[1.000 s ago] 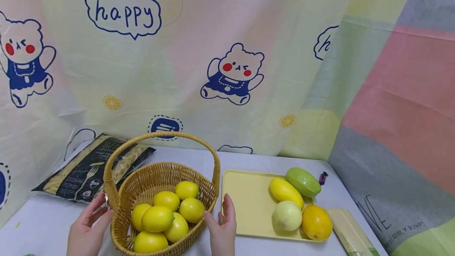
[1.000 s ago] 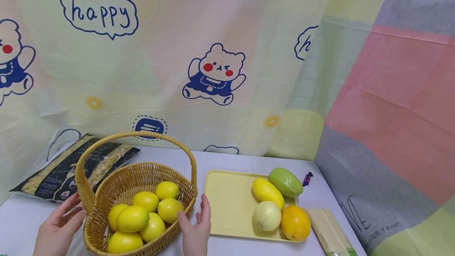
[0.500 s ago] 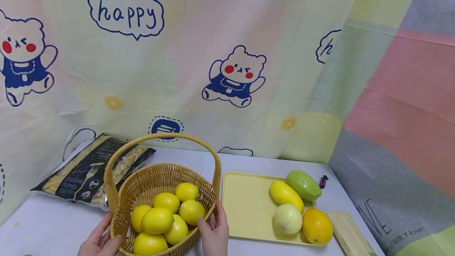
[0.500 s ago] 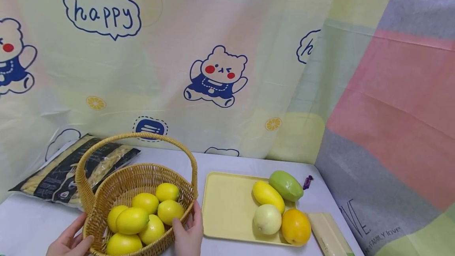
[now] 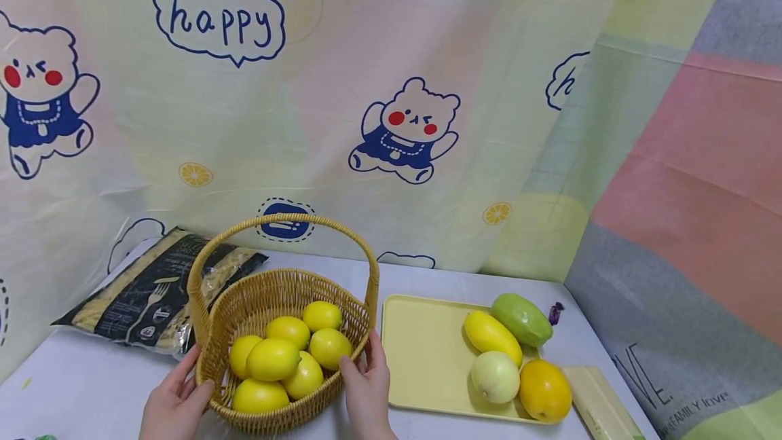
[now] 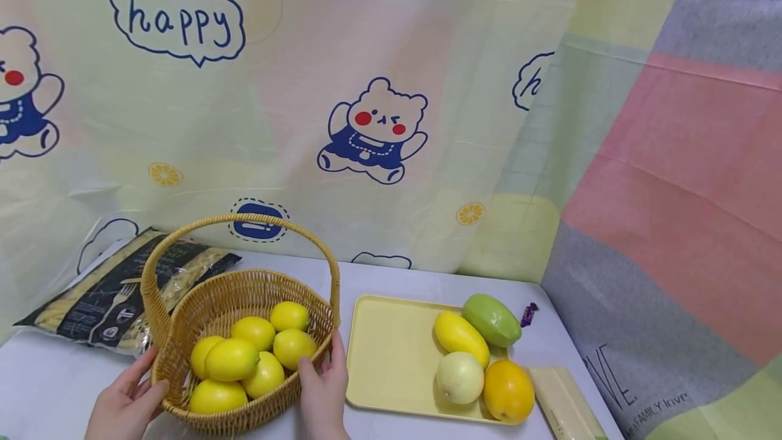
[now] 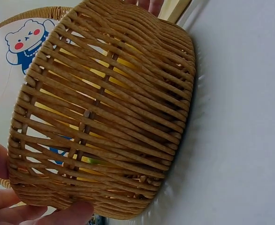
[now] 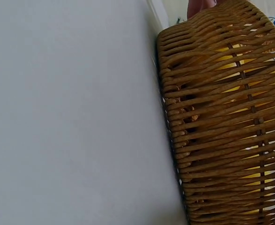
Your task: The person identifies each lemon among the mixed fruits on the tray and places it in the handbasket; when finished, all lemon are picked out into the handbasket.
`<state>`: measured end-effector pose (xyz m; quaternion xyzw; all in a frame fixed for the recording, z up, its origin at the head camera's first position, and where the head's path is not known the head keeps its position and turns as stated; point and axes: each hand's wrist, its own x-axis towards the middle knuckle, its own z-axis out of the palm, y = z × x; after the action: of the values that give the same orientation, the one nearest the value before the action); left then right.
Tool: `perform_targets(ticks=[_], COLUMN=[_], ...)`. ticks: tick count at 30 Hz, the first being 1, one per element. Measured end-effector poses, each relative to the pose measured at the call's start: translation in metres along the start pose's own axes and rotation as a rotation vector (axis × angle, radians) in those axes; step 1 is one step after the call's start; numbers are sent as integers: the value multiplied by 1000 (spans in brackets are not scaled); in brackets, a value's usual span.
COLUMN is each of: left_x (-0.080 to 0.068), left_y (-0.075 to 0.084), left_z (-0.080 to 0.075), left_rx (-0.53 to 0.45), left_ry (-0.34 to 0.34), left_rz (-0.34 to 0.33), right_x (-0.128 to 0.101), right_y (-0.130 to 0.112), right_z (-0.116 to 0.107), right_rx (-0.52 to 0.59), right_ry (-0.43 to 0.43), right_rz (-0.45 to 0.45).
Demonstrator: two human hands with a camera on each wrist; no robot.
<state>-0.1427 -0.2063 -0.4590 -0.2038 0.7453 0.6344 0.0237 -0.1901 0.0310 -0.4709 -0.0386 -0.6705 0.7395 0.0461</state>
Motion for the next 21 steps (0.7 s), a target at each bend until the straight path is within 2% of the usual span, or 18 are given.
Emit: perform_targets(ticks=[11,21], left_x=[11,12], left_y=[4,1], left_z=[3,3], left_rx=[15,16], left_ry=[7,-16], left_rz=[75,84], right_x=[19,21], right_y=[-1,-1], right_z=[0,-1], right_rx=[6,-60], right_ry=[-65,-81], right_rz=[-98,-86])
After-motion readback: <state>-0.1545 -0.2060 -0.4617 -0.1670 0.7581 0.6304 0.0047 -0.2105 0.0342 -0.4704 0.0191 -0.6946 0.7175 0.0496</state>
